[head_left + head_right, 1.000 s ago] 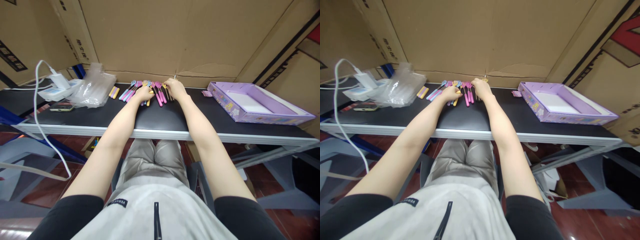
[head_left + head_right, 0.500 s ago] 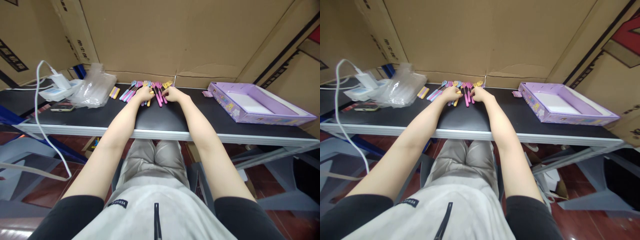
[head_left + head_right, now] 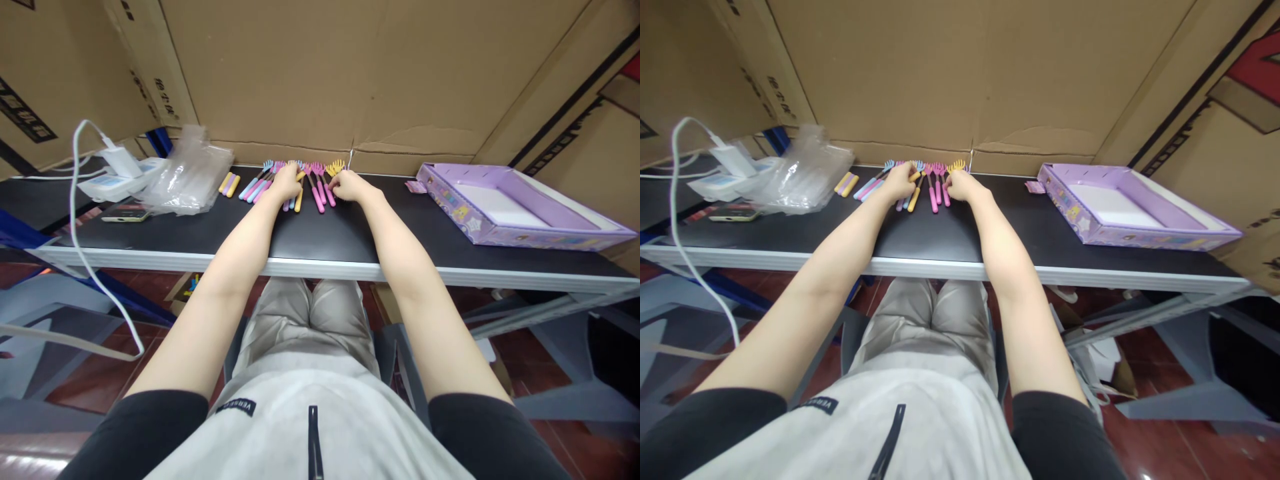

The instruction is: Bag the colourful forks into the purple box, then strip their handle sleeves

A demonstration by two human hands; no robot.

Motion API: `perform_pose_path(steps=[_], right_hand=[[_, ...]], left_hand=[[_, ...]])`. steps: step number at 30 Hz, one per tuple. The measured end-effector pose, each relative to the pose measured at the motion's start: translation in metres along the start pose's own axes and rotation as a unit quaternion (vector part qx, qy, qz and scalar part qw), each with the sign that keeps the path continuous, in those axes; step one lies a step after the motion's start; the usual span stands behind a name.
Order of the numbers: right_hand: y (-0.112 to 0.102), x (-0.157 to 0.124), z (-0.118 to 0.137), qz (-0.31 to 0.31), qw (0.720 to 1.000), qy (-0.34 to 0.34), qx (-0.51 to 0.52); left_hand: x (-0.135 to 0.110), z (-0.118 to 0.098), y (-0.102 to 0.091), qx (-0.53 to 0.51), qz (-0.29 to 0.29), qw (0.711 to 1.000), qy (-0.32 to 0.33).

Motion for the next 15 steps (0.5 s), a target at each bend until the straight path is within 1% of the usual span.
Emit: perform_pose_path(steps=[2,4,9,12,15], right_hand=[[-0.001,0.0,0.0,-0.006,1.0,-0.003,0.002],[-0.001,0.001,0.0,-0.008,1.0,-0.005,0.003],[0.0,0.002,0.001,0.002,1.0,-0.015,0.012],[0.001,0.002,0.001,0.006,1.0,-0.016,0.014],[0.001,0.002,0.002,0.006,1.0,-0.016,0.011]], left_hand=[[-0.001,-0.002,-0.004,0.001,-0.014,1.0,0.003],[-0.005,-0.003,-0.011,0.002,-0.034,0.999,-0.007],[-0.016,0.007,-0.041,-0.007,-0.111,0.991,-0.076],[-0.018,0.023,-0.053,-0.025,-0.147,0.982,-0.112],[-0.017,0.048,-0.057,-0.03,-0.16,0.971,-0.177]])
Point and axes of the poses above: each hand's wrist, its own x-axis towards the middle knuckle, its own y-axis out of the palm, z = x × y, the point moved 7 cm from there along x, towards the middle knuckle, and after that the axes turned 3 degrees about -y, right-handed, at the moved point
